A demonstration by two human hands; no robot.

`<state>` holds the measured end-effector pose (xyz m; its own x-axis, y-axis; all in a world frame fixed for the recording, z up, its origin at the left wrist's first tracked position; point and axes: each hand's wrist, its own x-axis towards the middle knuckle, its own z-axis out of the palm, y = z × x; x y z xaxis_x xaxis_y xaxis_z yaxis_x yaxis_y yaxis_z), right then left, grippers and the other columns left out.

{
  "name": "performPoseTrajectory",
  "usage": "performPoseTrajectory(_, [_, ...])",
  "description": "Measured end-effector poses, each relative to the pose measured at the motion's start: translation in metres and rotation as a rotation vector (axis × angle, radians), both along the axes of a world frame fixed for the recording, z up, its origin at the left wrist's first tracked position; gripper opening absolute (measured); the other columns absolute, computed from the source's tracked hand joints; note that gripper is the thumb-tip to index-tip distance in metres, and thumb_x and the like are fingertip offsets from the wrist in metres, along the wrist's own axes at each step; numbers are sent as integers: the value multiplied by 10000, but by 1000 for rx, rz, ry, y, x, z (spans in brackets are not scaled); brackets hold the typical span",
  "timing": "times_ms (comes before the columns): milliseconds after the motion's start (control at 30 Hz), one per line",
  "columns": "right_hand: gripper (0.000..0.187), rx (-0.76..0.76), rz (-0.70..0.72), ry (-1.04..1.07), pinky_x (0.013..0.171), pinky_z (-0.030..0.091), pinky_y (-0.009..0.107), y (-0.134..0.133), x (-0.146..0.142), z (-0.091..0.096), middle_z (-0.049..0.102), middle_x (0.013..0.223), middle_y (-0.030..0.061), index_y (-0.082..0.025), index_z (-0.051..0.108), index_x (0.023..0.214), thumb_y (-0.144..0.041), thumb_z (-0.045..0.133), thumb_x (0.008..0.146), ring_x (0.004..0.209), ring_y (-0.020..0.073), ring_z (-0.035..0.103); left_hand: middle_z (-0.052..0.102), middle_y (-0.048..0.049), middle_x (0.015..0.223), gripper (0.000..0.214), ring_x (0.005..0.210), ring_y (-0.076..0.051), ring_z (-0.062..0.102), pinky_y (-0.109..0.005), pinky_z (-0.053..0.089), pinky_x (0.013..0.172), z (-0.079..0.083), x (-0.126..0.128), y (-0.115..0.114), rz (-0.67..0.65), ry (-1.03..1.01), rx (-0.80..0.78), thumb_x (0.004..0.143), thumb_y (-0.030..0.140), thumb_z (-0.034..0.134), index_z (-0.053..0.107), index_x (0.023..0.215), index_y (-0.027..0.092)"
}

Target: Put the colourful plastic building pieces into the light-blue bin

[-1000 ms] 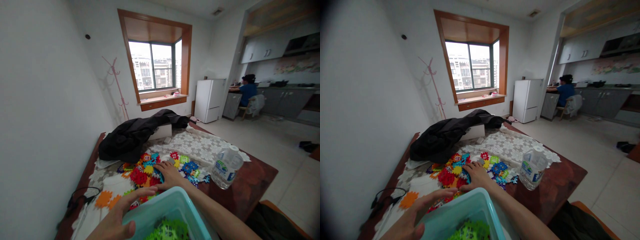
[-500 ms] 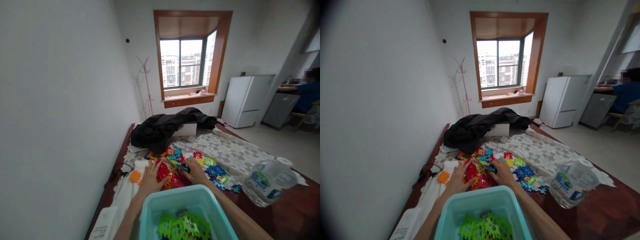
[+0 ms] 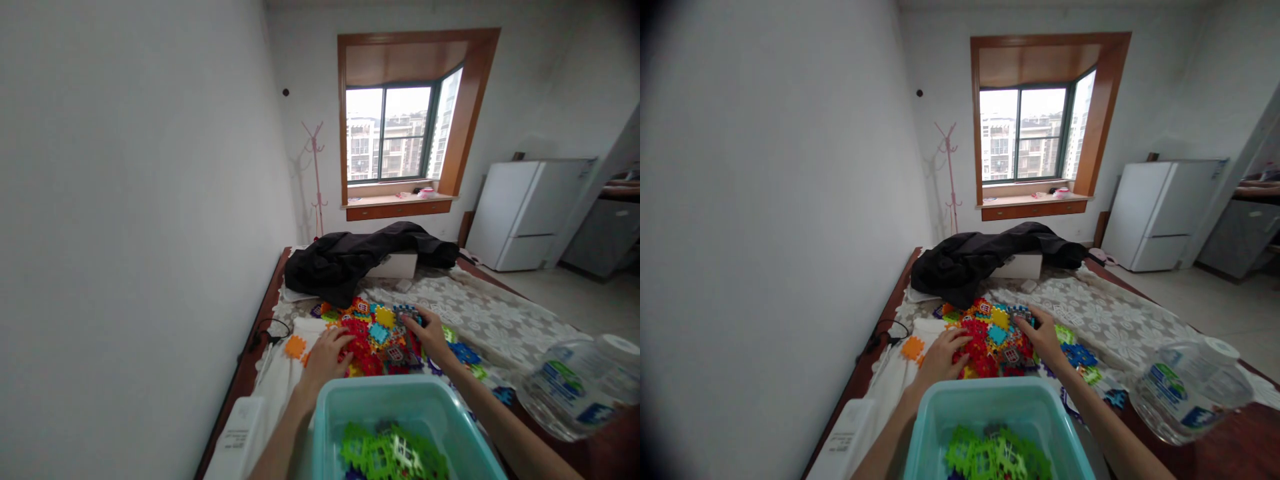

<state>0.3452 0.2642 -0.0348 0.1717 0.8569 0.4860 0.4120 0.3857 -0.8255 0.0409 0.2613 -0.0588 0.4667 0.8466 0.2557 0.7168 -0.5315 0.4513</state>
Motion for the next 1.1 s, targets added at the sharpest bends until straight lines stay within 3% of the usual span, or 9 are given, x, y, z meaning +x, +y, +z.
performPoseTrajectory(167, [455,76,157,-95,642,486,330,-28,-20,63,661,719,27,-230,716,796,-679,768,844,685,220,590,724,-89,1441,383,1346,-286,642,-487,530,1192,-5,0,2,44,-98,41,986,137,594,812,1288,225])
performPoseTrajectory(267, [455,123,448,-280,688,481,327,-63,-46,92,635,721,25,-236,691,770,-666,744,910,703,205,580,728,-88,1431,318,1337,-305,630,-525,530,1175,0,1,-2,71,-104,92,1039,263,604,812,1279,240])
performPoseTrajectory(467, [588,-122,928,-482,753,491,329,-103,-75,101,719,904,36,-251,767,939,-828,767,823,814,215,650,670,-85,1537,340,1440,-323,567,-574,461,1242,9,3,-8,134,-61,165,1058,370,609,781,1332,265])
performPoseTrajectory(567, [873,-226,1072,-434,1000,547,430,-104,-69,105,771,1239,105,-287,774,1282,-944,755,706,1109,321,719,468,-117,1733,644,1629,-410,360,-701,295,1325,2,2,-6,154,40,142,975,548,706,627,1560,289])
performPoseTrajectory(633, [944,-254,1141,-323,1150,491,487,-102,-62,108,728,1416,126,-303,717,1432,-983,628,783,1300,360,675,312,-140,1813,833,1686,-446,238,-743,207,1339,-2,2,-3,132,133,76,947,605,712,475,1681,291])
performPoseTrajectory(733, [950,-213,1101,-82,1185,470,504,-90,-52,101,744,1383,142,-273,755,1387,-994,377,897,1312,356,676,212,-175,1837,896,1702,-460,178,-721,175,1353,-5,5,-1,49,270,-46,955,608,693,396,1726,260])
performPoseTrajectory(867, [903,-118,899,264,1026,585,482,-53,-40,66,808,1104,137,-238,811,1155,-965,320,937,1058,321,765,292,-193,1809,964,1674,-457,275,-669,268,1346,1,8,-3,33,285,-86,876,630,789,464,1692,231])
performPoseTrajectory(967, [787,-123,647,97,1077,570,527,-23,-25,38,806,1156,151,-225,798,1137,-865,356,1018,1115,335,757,423,-162,1757,849,1582,-399,457,-603,411,1290,6,6,-4,58,179,-33,896,512,810,522,1654,262])
performPoseTrajectory(1100, [831,-183,292,-359,1254,406,642,3,-7,-5,628,1573,198,-233,653,1510,-835,553,947,1470,411,574,526,-138,1685,822,1516,-367,525,-565,443,1280,6,3,-3,86,39,5,823,433,901,617,1575,260])
